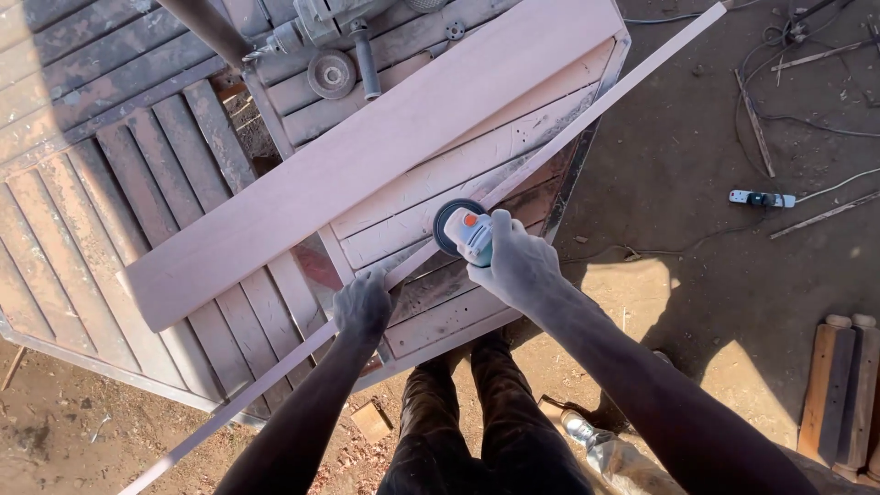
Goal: Sanding the edges and surfaces of wooden planks using a handheld power sander on a workshop table.
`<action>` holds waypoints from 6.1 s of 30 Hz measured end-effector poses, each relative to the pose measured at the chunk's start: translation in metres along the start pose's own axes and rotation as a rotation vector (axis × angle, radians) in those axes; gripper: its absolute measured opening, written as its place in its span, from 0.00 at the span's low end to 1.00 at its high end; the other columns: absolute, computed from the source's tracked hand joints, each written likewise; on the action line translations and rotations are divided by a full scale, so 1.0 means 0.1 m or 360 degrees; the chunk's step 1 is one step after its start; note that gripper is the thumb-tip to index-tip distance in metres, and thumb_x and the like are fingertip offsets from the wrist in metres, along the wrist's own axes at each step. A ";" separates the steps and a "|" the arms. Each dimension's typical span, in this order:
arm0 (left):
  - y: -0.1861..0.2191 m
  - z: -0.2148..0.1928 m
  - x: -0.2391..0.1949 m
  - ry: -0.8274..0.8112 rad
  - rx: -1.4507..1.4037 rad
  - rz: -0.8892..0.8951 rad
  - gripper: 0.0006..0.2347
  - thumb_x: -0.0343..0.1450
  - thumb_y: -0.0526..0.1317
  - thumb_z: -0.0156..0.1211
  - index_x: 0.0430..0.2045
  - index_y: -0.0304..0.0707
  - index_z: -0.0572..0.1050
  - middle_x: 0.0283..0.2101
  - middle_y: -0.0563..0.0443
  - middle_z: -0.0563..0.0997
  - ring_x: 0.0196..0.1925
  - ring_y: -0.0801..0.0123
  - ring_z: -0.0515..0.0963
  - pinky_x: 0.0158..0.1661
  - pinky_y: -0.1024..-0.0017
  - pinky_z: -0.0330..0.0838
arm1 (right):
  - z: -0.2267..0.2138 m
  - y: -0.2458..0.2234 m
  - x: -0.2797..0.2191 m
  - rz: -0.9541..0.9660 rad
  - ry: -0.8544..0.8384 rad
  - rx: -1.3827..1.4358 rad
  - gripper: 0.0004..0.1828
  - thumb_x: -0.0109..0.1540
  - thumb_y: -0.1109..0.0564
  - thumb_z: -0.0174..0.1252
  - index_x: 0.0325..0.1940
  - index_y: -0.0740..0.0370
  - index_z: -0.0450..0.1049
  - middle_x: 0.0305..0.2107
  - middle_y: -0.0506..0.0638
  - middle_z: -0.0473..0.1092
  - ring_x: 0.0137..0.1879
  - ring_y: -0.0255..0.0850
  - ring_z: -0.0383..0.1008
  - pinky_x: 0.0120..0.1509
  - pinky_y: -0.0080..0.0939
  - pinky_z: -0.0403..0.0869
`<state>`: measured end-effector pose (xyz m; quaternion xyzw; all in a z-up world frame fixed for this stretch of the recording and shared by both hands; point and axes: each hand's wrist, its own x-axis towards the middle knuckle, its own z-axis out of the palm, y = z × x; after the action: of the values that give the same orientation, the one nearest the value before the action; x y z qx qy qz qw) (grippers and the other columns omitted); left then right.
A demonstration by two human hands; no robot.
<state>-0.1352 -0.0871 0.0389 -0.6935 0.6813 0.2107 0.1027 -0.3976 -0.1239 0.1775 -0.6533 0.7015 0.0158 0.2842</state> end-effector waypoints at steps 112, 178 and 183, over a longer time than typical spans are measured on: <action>0.08 -0.02 -0.01 0.0302 -0.0176 0.0120 0.16 0.71 0.57 0.59 0.43 0.48 0.76 0.43 0.51 0.86 0.39 0.54 0.86 0.35 0.49 0.81 | -1.71 1.81 1.30 0.0609 0.0260 0.0229 0.39 0.53 0.39 0.72 0.54 0.60 0.60 0.46 0.61 0.75 0.49 0.65 0.76 0.52 0.63 0.73; 1.19 0.03 0.73 -0.0036 0.0087 -0.0141 0.23 0.71 0.67 0.45 0.27 0.48 0.70 0.28 0.51 0.84 0.31 0.48 0.84 0.30 0.50 0.73 | -2.07 2.60 1.98 0.0541 0.0122 0.0189 0.47 0.52 0.40 0.76 0.58 0.66 0.55 0.49 0.65 0.72 0.40 0.53 0.80 0.36 0.49 0.81; 1.26 -0.04 0.76 -0.0154 0.0058 -0.0177 0.25 0.71 0.69 0.41 0.32 0.49 0.72 0.32 0.52 0.85 0.35 0.49 0.84 0.36 0.49 0.74 | -1.75 2.40 1.81 0.0262 0.0121 0.0121 0.41 0.53 0.41 0.76 0.54 0.63 0.58 0.44 0.61 0.74 0.36 0.49 0.79 0.34 0.48 0.81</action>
<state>-0.2601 -0.1637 0.0278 -0.7173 0.6396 0.2255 0.1598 -0.6835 -0.3222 0.1644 -0.5823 0.7633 -0.0123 0.2797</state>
